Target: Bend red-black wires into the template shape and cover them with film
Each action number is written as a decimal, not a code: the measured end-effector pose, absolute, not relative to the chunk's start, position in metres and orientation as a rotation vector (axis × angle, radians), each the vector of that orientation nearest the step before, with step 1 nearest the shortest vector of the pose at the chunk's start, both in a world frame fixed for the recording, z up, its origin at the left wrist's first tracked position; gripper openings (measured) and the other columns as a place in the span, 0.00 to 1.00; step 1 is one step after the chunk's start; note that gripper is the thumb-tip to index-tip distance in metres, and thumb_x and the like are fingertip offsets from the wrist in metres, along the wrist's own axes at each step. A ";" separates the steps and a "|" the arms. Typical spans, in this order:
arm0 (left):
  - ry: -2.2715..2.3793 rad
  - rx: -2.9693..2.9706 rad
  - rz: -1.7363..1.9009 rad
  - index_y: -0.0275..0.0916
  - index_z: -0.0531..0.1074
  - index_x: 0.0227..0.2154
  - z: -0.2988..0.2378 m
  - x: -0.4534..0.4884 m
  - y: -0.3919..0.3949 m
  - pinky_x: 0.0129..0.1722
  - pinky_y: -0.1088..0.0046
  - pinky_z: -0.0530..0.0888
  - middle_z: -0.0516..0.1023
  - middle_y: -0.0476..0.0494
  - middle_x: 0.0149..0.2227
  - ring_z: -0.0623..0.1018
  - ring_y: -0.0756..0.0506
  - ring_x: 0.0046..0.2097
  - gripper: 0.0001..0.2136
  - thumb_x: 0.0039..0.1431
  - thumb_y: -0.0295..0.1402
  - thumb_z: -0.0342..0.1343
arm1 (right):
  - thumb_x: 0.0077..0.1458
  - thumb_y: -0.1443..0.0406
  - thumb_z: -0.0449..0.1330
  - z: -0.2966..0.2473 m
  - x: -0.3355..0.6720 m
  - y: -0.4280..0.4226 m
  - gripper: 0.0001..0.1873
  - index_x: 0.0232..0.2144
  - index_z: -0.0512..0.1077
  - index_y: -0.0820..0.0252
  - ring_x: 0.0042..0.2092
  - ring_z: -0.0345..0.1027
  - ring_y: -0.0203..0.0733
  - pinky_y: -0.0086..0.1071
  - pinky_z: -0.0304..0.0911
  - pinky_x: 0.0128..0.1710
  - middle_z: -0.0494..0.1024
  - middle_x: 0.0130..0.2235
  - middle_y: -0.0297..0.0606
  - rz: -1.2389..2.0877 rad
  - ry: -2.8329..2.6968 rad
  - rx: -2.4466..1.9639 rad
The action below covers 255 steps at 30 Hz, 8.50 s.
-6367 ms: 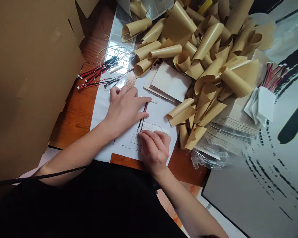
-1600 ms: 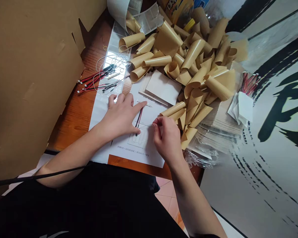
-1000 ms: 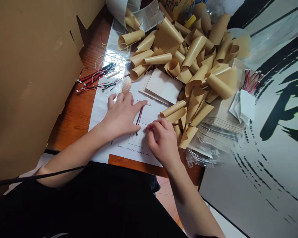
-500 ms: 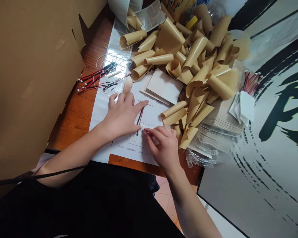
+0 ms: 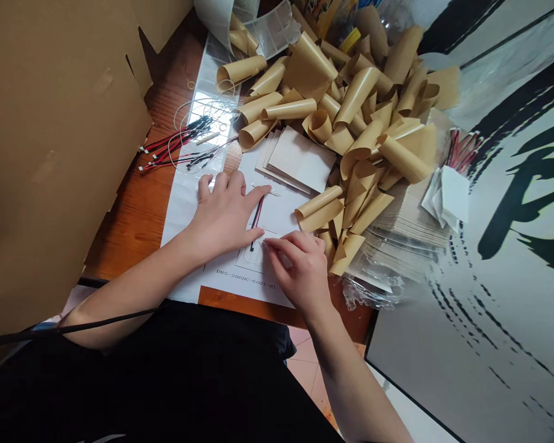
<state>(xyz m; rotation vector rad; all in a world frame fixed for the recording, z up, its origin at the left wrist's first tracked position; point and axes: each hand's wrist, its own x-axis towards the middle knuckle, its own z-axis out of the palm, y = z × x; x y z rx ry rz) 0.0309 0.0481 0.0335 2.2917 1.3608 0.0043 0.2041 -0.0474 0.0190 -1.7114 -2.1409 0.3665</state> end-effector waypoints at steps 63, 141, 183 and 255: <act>1.383 2.296 0.006 0.49 0.64 0.63 0.033 0.034 0.051 0.59 0.46 0.54 0.67 0.35 0.52 0.65 0.31 0.55 0.36 0.53 0.49 0.67 | 0.63 0.70 0.56 0.012 0.222 -0.056 0.13 0.43 0.79 0.56 0.36 0.65 0.43 0.38 0.60 0.38 0.72 0.34 0.39 0.334 -2.097 -1.641; 1.487 2.228 0.055 0.47 0.67 0.60 0.031 0.044 0.043 0.60 0.47 0.54 0.65 0.35 0.53 0.64 0.31 0.56 0.36 0.47 0.49 0.68 | 0.64 0.70 0.54 0.019 0.207 -0.073 0.11 0.39 0.77 0.59 0.36 0.69 0.42 0.39 0.64 0.37 0.75 0.34 0.39 0.474 -1.927 -1.554; 1.425 2.224 0.041 0.43 0.64 0.61 0.033 0.043 0.044 0.58 0.49 0.54 0.65 0.34 0.54 0.64 0.31 0.56 0.36 0.50 0.47 0.66 | 0.66 0.65 0.57 0.014 0.201 -0.084 0.09 0.41 0.77 0.60 0.31 0.59 0.41 0.38 0.52 0.34 0.72 0.27 0.35 0.388 -2.221 -1.587; 0.622 2.080 0.097 0.37 0.79 0.30 0.025 0.018 0.064 0.29 0.78 0.62 0.71 0.53 0.24 0.68 0.53 0.27 0.04 0.57 0.30 0.59 | 0.63 0.71 0.55 0.011 0.167 -0.107 0.15 0.45 0.80 0.63 0.24 0.69 0.32 0.26 0.59 0.26 0.80 0.26 0.34 0.390 -1.873 -1.820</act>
